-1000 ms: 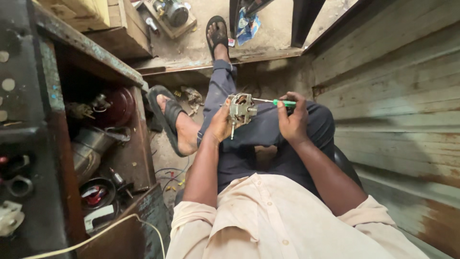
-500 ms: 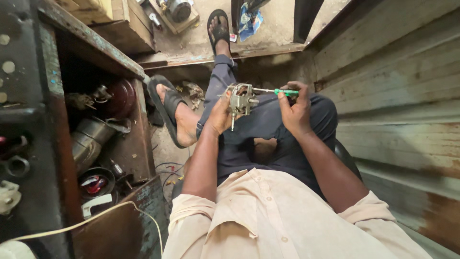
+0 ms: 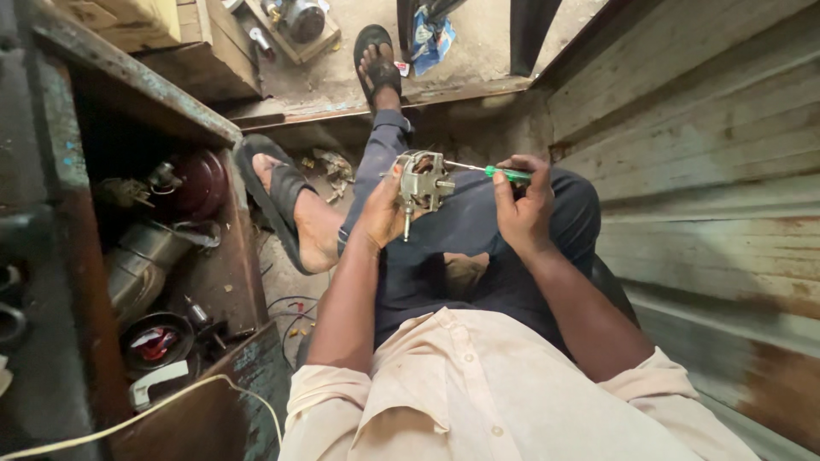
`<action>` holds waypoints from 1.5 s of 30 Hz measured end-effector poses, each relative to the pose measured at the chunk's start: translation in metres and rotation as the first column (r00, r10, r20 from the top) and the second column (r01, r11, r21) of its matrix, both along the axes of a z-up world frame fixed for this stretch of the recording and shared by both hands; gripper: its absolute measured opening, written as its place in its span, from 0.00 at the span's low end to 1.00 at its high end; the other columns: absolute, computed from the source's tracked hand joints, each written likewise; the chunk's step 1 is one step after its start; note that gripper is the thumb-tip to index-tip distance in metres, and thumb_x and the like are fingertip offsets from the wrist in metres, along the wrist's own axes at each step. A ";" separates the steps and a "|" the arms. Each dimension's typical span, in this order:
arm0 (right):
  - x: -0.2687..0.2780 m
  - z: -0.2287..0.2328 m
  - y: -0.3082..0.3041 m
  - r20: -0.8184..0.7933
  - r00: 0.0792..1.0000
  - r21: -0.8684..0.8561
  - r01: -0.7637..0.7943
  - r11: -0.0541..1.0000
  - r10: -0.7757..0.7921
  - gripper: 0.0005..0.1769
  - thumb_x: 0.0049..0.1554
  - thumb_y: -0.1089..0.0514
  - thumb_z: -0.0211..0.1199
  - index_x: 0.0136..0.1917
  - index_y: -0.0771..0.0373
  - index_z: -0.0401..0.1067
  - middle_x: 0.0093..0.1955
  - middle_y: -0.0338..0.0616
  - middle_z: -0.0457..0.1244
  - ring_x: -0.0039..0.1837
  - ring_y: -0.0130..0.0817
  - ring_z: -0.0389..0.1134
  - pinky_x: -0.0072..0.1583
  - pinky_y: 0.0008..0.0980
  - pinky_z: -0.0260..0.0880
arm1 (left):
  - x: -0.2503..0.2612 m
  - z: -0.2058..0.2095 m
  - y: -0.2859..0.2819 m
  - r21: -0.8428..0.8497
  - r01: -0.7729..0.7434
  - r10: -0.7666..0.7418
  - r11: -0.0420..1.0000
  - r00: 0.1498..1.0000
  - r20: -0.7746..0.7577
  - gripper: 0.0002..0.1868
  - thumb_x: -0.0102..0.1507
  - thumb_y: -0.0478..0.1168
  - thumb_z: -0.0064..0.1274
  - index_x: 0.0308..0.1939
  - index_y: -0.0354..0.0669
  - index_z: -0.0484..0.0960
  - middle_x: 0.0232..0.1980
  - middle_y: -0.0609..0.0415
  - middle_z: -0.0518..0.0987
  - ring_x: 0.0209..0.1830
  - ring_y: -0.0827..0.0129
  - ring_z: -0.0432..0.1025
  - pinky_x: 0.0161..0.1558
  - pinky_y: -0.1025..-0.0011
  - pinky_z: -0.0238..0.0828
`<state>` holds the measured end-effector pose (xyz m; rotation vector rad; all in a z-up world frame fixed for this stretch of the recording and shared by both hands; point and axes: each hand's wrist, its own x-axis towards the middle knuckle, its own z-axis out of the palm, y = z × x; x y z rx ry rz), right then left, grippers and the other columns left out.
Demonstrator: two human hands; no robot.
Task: The person sits and repairs a small electrical component, likely a fan motor, using a screwdriver and a hammer. They adjust internal parts with the screwdriver and tap the component with the hammer to secure or align pieces.
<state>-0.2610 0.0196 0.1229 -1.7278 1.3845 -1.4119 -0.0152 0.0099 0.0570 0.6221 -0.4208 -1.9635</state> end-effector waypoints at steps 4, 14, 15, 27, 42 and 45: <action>-0.001 -0.005 -0.003 0.036 0.999 0.028 0.014 1.000 -0.015 0.17 0.68 0.65 0.62 0.67 0.66 0.61 0.56 0.47 0.67 0.55 0.31 0.70 0.58 0.31 0.73 | 0.002 -0.006 -0.002 0.021 0.009 -0.009 1.000 1.000 -0.007 0.31 0.72 0.58 0.46 0.72 0.43 0.69 0.62 0.48 0.79 0.57 0.61 0.77 0.56 0.57 0.79; -0.005 0.025 0.010 -0.056 0.995 -0.010 -0.083 0.997 0.082 0.22 0.67 0.68 0.61 0.71 0.65 0.59 0.61 0.49 0.65 0.61 0.37 0.68 0.62 0.35 0.70 | -0.004 -0.011 0.003 -0.048 0.023 -0.024 0.999 0.999 -0.022 0.31 0.73 0.58 0.45 0.73 0.44 0.68 0.65 0.49 0.78 0.59 0.61 0.76 0.57 0.57 0.77; -0.008 0.032 0.012 -0.112 0.990 -0.007 -0.088 0.996 0.087 0.21 0.68 0.68 0.62 0.71 0.64 0.60 0.61 0.49 0.65 0.61 0.38 0.69 0.62 0.36 0.71 | -0.004 -0.014 0.009 -0.067 0.022 -0.024 0.998 0.999 -0.033 0.30 0.75 0.58 0.46 0.74 0.43 0.69 0.65 0.48 0.78 0.59 0.60 0.76 0.58 0.57 0.77; 0.006 0.084 -0.010 -0.541 0.810 -0.070 -0.311 0.948 0.226 0.15 0.59 0.67 0.71 0.59 0.68 0.73 0.54 0.55 0.67 0.56 0.53 0.71 0.58 0.44 0.72 | 0.005 -0.024 0.002 -0.023 0.008 -0.009 1.000 0.997 -0.077 0.34 0.70 0.59 0.48 0.74 0.47 0.66 0.67 0.51 0.76 0.64 0.61 0.74 0.60 0.59 0.77; -0.005 0.071 -0.017 -0.588 0.799 0.013 -0.144 0.989 0.124 0.12 0.62 0.55 0.72 0.54 0.62 0.75 0.45 0.49 0.66 0.45 0.49 0.70 0.46 0.44 0.69 | 0.003 -0.031 0.003 -0.004 0.010 -0.010 1.000 0.999 -0.033 0.30 0.71 0.58 0.48 0.72 0.49 0.67 0.65 0.54 0.76 0.62 0.64 0.74 0.57 0.60 0.78; 0.000 0.069 -0.015 -0.515 0.845 0.035 -0.144 0.989 0.141 0.17 0.60 0.57 0.71 0.59 0.63 0.72 0.47 0.53 0.65 0.47 0.51 0.70 0.47 0.44 0.70 | 0.004 -0.031 0.003 0.021 0.024 -0.023 1.000 1.000 -0.004 0.30 0.71 0.58 0.47 0.72 0.50 0.67 0.65 0.54 0.76 0.60 0.63 0.74 0.57 0.57 0.78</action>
